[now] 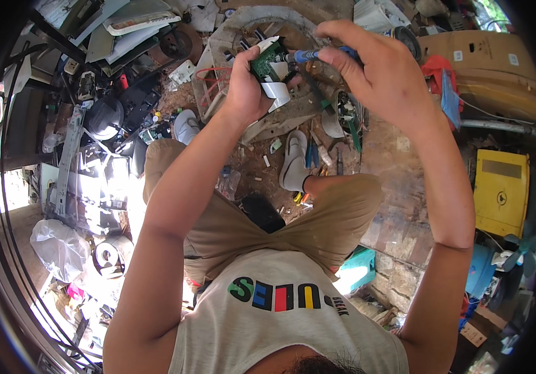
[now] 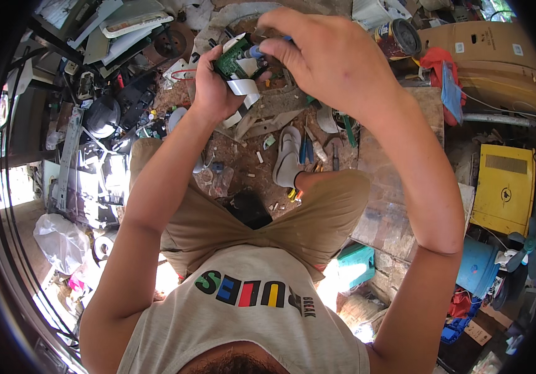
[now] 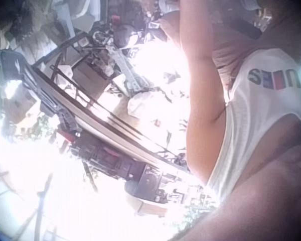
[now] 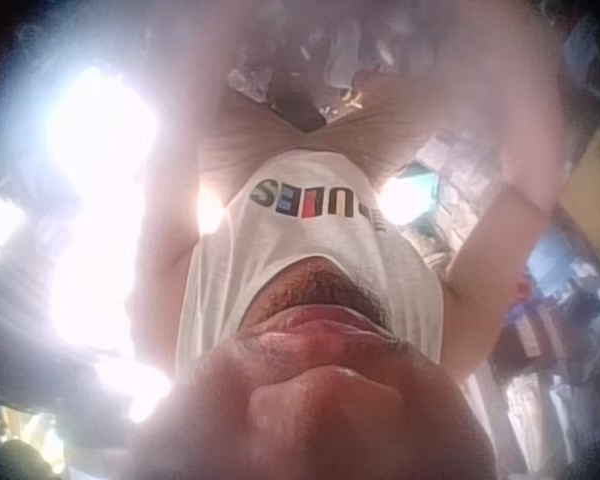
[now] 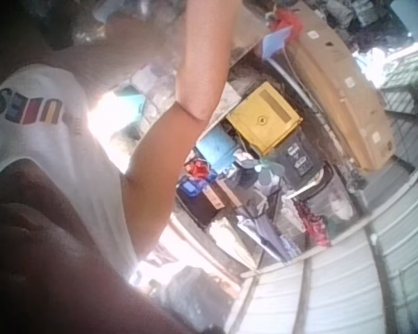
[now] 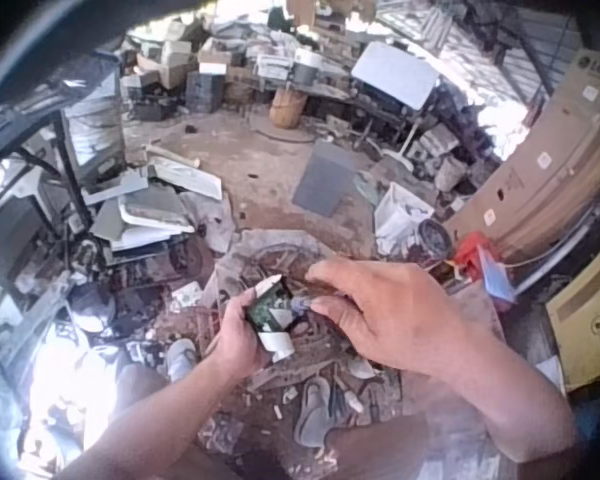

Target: The person disassembles a mechanical printer component using a screwdriver, removing screws and detaching a circuit board and wiring by hand.

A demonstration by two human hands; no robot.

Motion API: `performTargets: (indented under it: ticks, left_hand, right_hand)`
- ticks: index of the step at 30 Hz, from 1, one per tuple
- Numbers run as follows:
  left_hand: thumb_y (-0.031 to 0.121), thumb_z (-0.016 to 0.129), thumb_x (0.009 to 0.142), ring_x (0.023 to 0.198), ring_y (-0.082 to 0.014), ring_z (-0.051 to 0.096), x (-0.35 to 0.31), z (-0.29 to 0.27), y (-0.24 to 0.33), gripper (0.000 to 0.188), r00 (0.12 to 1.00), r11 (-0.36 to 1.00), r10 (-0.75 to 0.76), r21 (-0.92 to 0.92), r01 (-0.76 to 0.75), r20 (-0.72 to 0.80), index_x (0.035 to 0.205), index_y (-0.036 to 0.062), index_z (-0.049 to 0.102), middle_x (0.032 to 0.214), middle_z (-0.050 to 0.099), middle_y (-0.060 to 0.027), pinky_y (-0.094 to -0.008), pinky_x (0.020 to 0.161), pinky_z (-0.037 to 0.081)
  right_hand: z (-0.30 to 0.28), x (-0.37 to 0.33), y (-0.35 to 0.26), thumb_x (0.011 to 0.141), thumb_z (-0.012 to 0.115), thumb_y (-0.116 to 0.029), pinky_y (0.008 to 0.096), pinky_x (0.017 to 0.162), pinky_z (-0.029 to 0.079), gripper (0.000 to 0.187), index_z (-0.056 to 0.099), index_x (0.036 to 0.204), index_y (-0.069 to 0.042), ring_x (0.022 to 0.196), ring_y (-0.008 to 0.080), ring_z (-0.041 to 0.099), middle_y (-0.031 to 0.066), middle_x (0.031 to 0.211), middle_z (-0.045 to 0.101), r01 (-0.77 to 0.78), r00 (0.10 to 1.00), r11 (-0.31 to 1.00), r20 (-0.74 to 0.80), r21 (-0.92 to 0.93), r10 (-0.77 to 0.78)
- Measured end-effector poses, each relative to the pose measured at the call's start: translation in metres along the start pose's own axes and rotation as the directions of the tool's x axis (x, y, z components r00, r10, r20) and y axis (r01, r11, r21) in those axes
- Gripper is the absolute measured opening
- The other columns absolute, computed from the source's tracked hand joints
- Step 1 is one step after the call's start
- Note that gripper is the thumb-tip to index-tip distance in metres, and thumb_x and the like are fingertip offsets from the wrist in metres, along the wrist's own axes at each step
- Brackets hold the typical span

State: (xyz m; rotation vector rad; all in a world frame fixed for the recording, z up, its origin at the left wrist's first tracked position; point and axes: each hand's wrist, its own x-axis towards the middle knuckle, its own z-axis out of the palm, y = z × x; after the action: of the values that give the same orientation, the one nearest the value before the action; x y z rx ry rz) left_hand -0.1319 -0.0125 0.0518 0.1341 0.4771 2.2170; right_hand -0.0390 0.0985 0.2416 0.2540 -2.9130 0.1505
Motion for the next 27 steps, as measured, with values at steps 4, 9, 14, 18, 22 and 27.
performTargets:
  ticks: [4, 9, 14, 18, 22, 27]
  left_hand:
    - [0.043, 0.035, 0.095, 0.11, -0.0293, 0.059, 0.0, 0.004, 0.002, 0.051, 1.0, 1.0, 0.013, -0.025, -0.012, 0.023, 0.125, 0.0069, 0.055, 0.117, 0.063, -0.0124, -0.0525, 0.095, 0.049]
    - [0.044, 0.035, 0.095, 0.111, -0.0289, 0.059, -0.003, 0.0, 0.003, 0.052, 1.0, 1.0, 0.0, -0.009, 0.0, -0.009, 0.125, 0.0068, 0.055, 0.119, 0.062, -0.0126, -0.0505, 0.095, 0.048]
    - [0.044, 0.034, 0.096, 0.111, -0.0294, 0.059, 0.002, 0.003, -0.001, 0.052, 0.999, 1.0, 0.012, -0.002, -0.012, 0.03, 0.125, 0.0064, 0.055, 0.119, 0.062, -0.0126, -0.0502, 0.095, 0.049]
    - [0.043, 0.033, 0.096, 0.111, -0.0302, 0.059, 0.001, -0.001, -0.001, 0.051, 1.0, 1.0, 0.023, 0.011, -0.024, 0.013, 0.124, 0.0062, 0.055, 0.12, 0.062, -0.0126, -0.0507, 0.094, 0.05]
    - [0.041, 0.033, 0.097, 0.11, -0.0304, 0.059, 0.0, 0.0, -0.001, 0.049, 1.0, 1.0, -0.001, -0.01, 0.0, -0.026, 0.124, 0.0064, 0.055, 0.12, 0.062, -0.0124, -0.0508, 0.093, 0.05]
    - [0.041, 0.037, 0.096, 0.102, -0.0252, 0.06, 0.001, 0.002, -0.001, 0.043, 0.999, 0.999, 0.032, 0.013, -0.032, 0.005, 0.119, 0.008, 0.053, 0.11, 0.062, -0.0105, -0.0464, 0.086, 0.053]
  right_hand:
    - [-0.002, 0.004, 0.006, 0.091, 0.065, -0.021, 0.039, 0.065, 0.049, 0.026, 0.062, 0.116, -0.013, 0.074, 0.0319, 0.062, 0.0134, 0.091, 0.063, 0.348, 0.932, 0.935, -0.079, -0.071, -0.353]
    - [-0.008, 0.002, -0.011, 0.087, 0.064, -0.01, 0.0391, 0.07, 0.049, 0.032, 0.061, 0.119, -0.016, 0.079, 0.0327, 0.06, 0.0104, 0.093, 0.061, -0.187, 0.976, 0.982, 0.118, 0.009, 0.185]
    - [-0.003, 0.005, 0.007, 0.086, 0.065, -0.01, 0.0386, 0.07, 0.049, 0.041, 0.058, 0.126, -0.017, 0.08, 0.0318, 0.06, 0.012, 0.096, 0.06, 0.31, 0.949, 0.95, -0.076, 0.033, -0.307]
    - [-0.007, 0.004, -0.009, 0.081, 0.067, -0.005, 0.0382, 0.075, 0.049, 0.049, 0.057, 0.127, -0.016, 0.087, 0.0307, 0.06, 0.0126, 0.102, 0.059, -0.128, 0.989, 0.991, 0.086, 0.046, 0.124]
    - [0.0, 0.005, 0.006, 0.081, 0.069, -0.01, 0.0377, 0.076, 0.049, 0.049, 0.057, 0.128, -0.015, 0.088, 0.0292, 0.061, 0.0132, 0.103, 0.06, 0.099, 0.995, 0.987, -0.022, 0.124, -0.097]
    - [-0.013, 0.004, -0.012, 0.084, 0.069, -0.014, 0.0368, 0.075, 0.049, 0.046, 0.058, 0.129, -0.015, 0.086, 0.0289, 0.061, 0.0141, 0.102, 0.061, -0.183, 0.976, 0.983, 0.118, 0.007, 0.181]
